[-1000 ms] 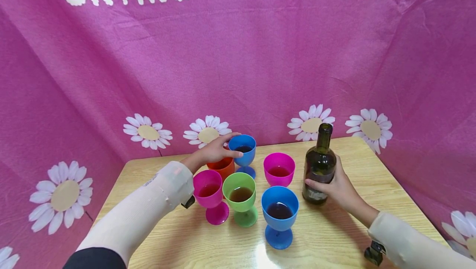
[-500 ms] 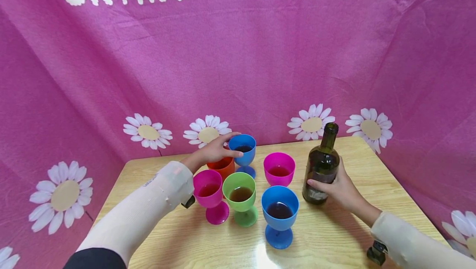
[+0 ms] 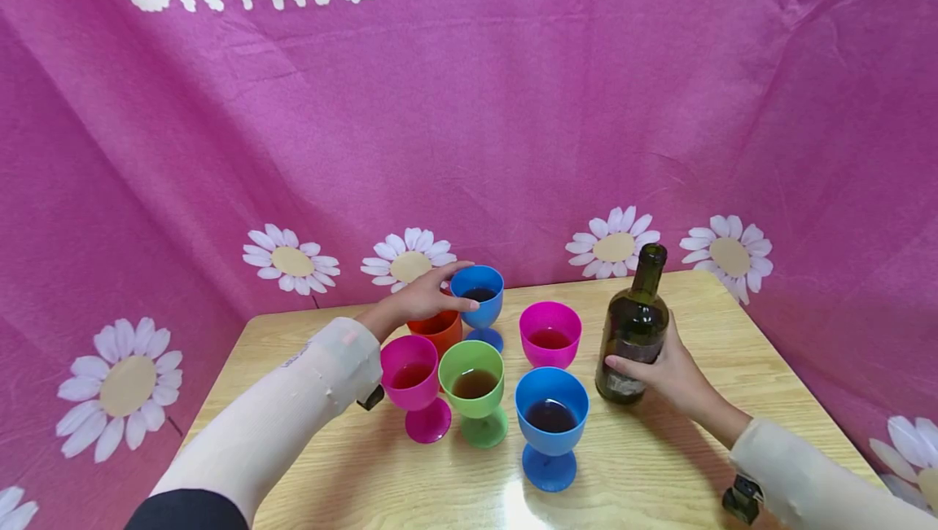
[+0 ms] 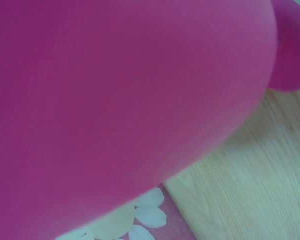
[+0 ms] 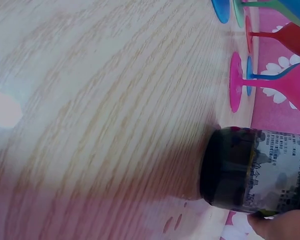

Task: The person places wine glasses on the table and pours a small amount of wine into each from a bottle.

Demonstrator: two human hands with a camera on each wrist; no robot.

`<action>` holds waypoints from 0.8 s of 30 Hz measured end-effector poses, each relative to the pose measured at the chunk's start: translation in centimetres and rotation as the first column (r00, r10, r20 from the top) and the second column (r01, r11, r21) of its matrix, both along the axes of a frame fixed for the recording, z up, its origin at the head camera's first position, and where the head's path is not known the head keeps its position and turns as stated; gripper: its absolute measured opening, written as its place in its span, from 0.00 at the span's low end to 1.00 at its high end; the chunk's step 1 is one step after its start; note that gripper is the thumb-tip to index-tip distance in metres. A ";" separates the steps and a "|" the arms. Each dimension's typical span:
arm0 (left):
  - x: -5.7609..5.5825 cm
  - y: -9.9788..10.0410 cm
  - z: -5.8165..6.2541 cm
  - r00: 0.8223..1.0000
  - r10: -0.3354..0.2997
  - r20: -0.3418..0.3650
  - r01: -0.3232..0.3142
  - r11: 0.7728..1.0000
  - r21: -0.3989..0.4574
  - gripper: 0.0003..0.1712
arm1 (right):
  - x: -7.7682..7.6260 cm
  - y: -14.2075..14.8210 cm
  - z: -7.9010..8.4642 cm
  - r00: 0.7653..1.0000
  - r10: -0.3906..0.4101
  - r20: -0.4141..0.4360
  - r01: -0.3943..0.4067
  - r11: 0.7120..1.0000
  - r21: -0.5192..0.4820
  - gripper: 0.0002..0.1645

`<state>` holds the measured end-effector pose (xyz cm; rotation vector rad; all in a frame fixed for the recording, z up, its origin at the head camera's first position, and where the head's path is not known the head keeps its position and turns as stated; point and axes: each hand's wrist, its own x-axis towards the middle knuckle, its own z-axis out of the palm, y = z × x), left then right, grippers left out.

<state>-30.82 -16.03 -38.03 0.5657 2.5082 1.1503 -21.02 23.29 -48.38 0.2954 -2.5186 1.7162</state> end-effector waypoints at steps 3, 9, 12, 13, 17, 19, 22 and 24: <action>0.0 0.1 0.2 1.000 -0.004 -0.006 0.004 1.000 -0.009 0.47 | 0.0 0.1 0.1 1.000 -0.009 0.003 0.009 1.000 0.004 0.67; 0.0 0.1 0.4 1.000 -0.007 -0.022 0.006 0.998 -0.056 0.48 | 0.2 0.1 0.3 0.999 -0.023 0.028 0.023 1.000 -0.005 0.67; -0.1 0.2 0.6 0.999 -0.017 -0.030 0.014 0.995 -0.094 0.49 | 0.3 0.1 0.3 0.999 -0.018 0.031 0.018 1.000 -0.003 0.67; -0.1 0.2 0.6 0.999 -0.019 -0.033 0.015 0.994 -0.109 0.49 | 0.3 0.2 0.4 0.999 -0.015 0.029 0.015 1.000 -0.002 0.67; -0.2 0.2 0.9 0.998 -0.031 -0.053 0.021 0.985 -0.173 0.50 | 0.4 0.3 0.7 1.000 -0.003 0.014 0.003 1.000 0.007 0.67; -0.2 0.3 1.0 0.996 -0.041 -0.073 0.025 0.977 -0.211 0.51 | 0.5 0.4 0.9 1.000 -0.001 0.007 0.001 1.000 0.013 0.67; -0.3 0.3 1.2 0.994 -0.058 -0.096 0.033 0.969 -0.244 0.51 | 0.5 0.4 1.3 1.000 -0.004 -0.015 0.004 1.000 0.016 0.68; -0.3 0.4 1.4 0.992 -0.067 -0.108 0.037 0.967 -0.253 0.50 | 0.5 0.5 1.6 0.999 -0.007 -0.038 0.008 1.000 0.018 0.69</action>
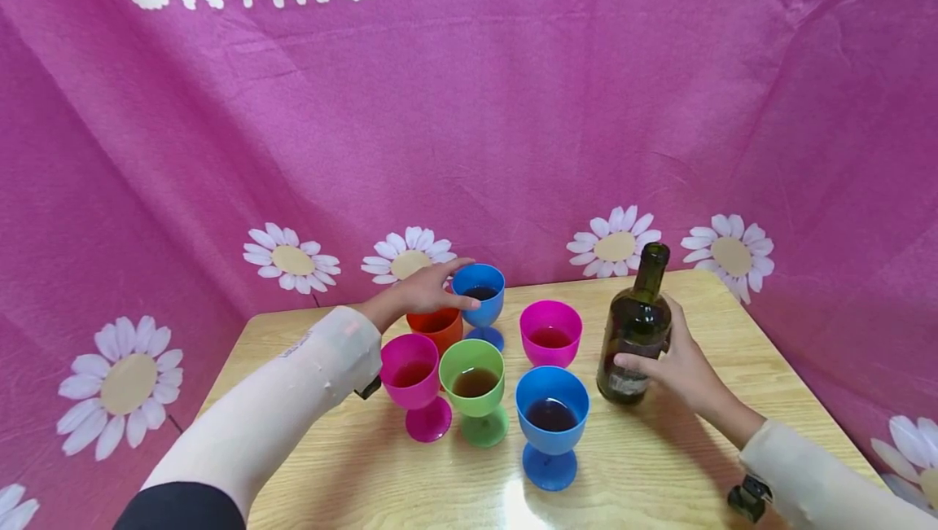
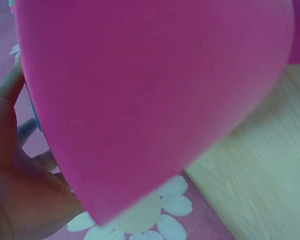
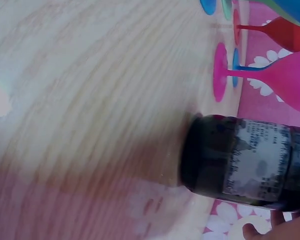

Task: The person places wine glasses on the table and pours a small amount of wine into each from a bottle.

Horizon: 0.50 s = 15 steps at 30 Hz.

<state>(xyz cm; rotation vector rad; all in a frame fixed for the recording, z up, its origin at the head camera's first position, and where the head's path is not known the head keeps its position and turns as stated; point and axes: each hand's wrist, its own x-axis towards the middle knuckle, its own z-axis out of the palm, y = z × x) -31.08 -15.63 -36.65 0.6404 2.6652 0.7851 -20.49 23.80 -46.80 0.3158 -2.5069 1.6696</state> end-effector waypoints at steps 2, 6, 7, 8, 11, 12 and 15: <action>0.1 0.1 0.2 1.000 0.000 -0.004 0.000 1.000 0.001 0.50 | 0.0 0.1 0.3 1.000 -0.009 -0.019 0.009 1.000 0.012 0.70; 0.5 0.0 0.4 1.000 -0.001 -0.022 0.001 1.000 0.001 0.50 | 0.4 0.0 0.7 0.998 -0.039 -0.057 0.043 0.997 0.061 0.69; 0.6 0.0 0.4 1.000 -0.001 -0.030 0.001 1.000 -0.001 0.49 | 0.5 -0.1 0.8 0.996 -0.051 -0.071 0.056 0.995 0.076 0.69; 0.8 -0.1 0.4 0.999 -0.002 -0.039 0.002 1.000 -0.005 0.49 | 0.7 -0.2 0.9 0.994 -0.063 -0.087 0.071 0.994 0.089 0.68; 1.3 -0.3 0.2 0.997 0.022 -0.071 -0.024 0.999 -0.031 0.49 | 1.3 -0.6 1.5 0.983 -0.103 -0.152 0.120 0.986 0.113 0.65; 1.5 -0.3 0.2 0.996 0.036 -0.084 -0.040 0.998 -0.043 0.49 | 1.5 -0.8 1.7 0.978 -0.116 -0.174 0.138 0.984 0.117 0.64; 2.3 -0.6 0.1 0.987 0.094 -0.131 -0.105 0.991 -0.084 0.49 | 2.2 -1.3 2.5 0.955 -0.164 -0.246 0.197 0.973 0.120 0.60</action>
